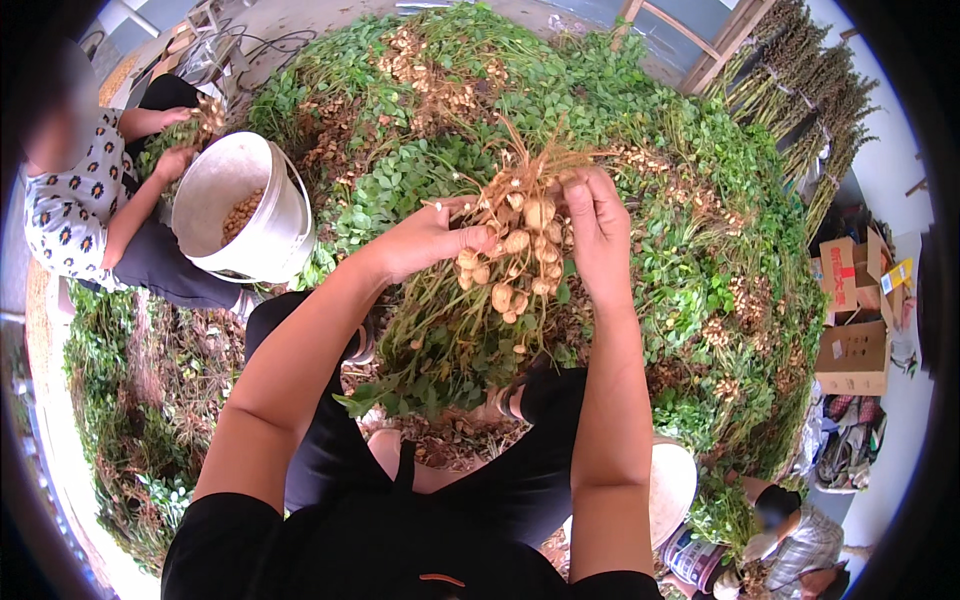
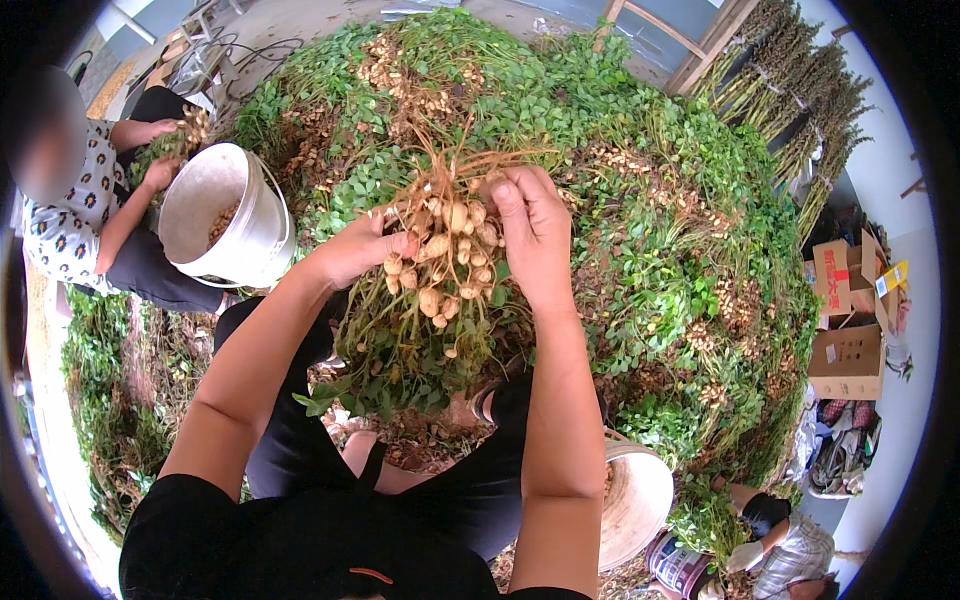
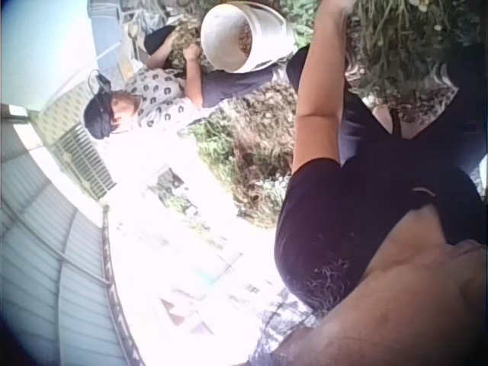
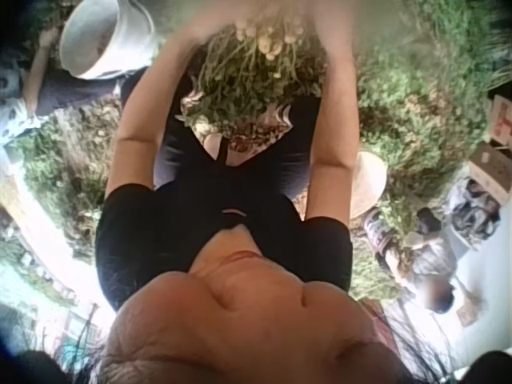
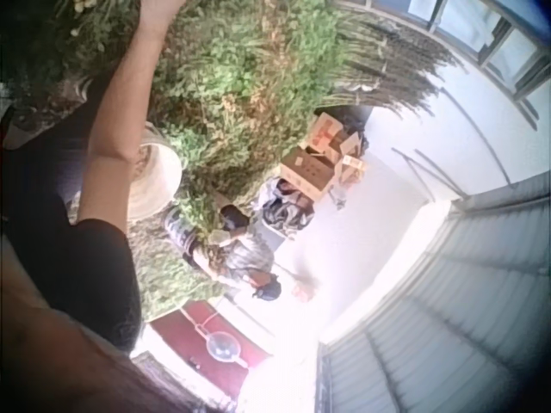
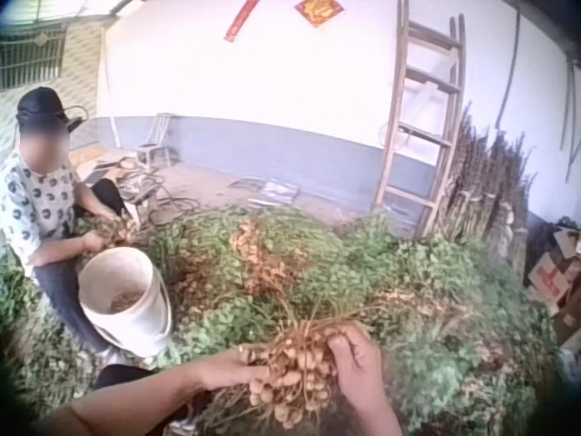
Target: The person plucks peanuts one at a time from a bunch of peanut plants and places them into a bucket.
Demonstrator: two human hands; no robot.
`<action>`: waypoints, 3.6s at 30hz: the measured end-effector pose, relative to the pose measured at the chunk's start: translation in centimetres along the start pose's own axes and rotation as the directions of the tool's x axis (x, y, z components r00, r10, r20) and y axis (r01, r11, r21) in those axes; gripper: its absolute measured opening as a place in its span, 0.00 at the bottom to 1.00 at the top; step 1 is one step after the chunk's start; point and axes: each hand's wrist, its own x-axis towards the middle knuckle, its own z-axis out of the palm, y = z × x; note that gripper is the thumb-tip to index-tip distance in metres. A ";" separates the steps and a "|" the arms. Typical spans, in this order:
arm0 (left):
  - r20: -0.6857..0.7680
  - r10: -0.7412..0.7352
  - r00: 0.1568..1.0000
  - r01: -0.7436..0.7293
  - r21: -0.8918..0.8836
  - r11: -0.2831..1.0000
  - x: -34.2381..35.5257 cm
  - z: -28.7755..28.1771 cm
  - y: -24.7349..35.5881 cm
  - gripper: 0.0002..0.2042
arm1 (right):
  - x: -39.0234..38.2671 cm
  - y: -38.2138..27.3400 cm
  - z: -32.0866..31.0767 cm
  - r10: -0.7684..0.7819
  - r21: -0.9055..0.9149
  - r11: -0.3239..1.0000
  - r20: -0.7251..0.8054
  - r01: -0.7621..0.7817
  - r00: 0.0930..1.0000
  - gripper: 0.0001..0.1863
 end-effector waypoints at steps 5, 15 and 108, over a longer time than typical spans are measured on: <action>-0.007 0.004 1.000 -0.003 0.099 0.995 -0.1 0.8 0.5 0.50 | 1.3 -1.1 -2.8 0.328 0.734 0.663 -0.114 -0.143 0.938 0.18; -0.031 0.137 0.990 -0.138 -0.386 0.912 0.7 -1.9 -2.0 0.45 | 0.0 -1.5 -2.9 -0.030 0.170 0.984 -0.161 0.058 0.987 0.13; 0.060 0.093 0.994 -0.090 -0.041 0.995 0.8 -2.1 -1.5 0.44 | -1.3 -2.6 -4.5 0.126 0.897 0.419 0.094 -0.139 0.988 0.20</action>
